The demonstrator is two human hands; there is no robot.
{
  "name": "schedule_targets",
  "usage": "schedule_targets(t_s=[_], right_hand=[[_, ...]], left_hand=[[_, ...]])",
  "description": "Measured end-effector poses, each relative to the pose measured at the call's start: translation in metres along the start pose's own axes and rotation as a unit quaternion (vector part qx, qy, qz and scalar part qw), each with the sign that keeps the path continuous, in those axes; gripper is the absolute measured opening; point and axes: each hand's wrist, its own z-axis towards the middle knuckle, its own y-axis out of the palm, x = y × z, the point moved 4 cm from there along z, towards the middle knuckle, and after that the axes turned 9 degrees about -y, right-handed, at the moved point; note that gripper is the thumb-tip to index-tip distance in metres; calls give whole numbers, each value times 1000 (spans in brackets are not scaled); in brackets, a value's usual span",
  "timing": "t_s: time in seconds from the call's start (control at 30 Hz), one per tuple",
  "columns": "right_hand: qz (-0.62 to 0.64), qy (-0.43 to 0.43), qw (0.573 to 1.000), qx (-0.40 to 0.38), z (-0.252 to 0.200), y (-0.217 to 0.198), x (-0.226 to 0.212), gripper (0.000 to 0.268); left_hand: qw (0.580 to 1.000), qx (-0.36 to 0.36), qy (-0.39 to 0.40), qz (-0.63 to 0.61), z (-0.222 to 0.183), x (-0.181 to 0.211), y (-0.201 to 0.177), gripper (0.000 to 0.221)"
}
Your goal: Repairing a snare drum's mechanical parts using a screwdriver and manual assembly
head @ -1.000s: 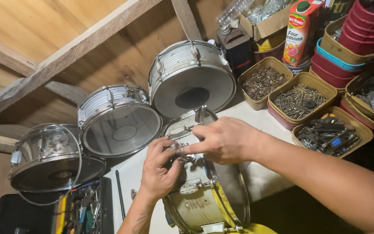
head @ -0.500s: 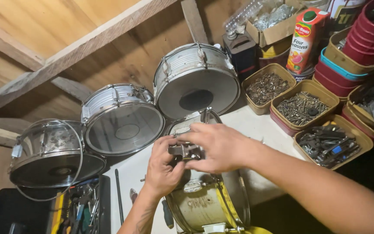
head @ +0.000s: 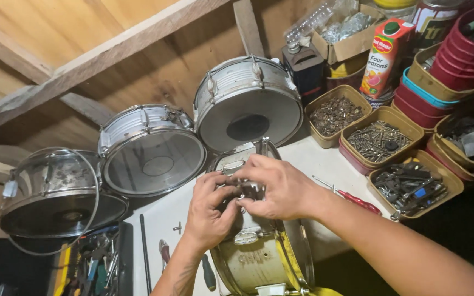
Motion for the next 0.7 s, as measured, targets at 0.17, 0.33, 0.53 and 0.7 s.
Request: schedule_targets(t_s=[0.17, 0.33, 0.53, 0.7], right_hand=[[-147, 53, 974, -162, 3, 10, -10, 63], [-187, 78, 948, -245, 4, 5, -20, 75], [47, 78, 994, -57, -11, -18, 1, 78], [22, 59, 997, -54, -14, -19, 5, 32]], left_hand=[[1000, -9, 11, 2, 1, -3, 1, 21], [1000, -8, 10, -7, -2, -3, 1, 23], [1000, -13, -15, 16, -2, 1, 0, 26], [1000, -2, -9, -5, -1, 2, 0, 27]])
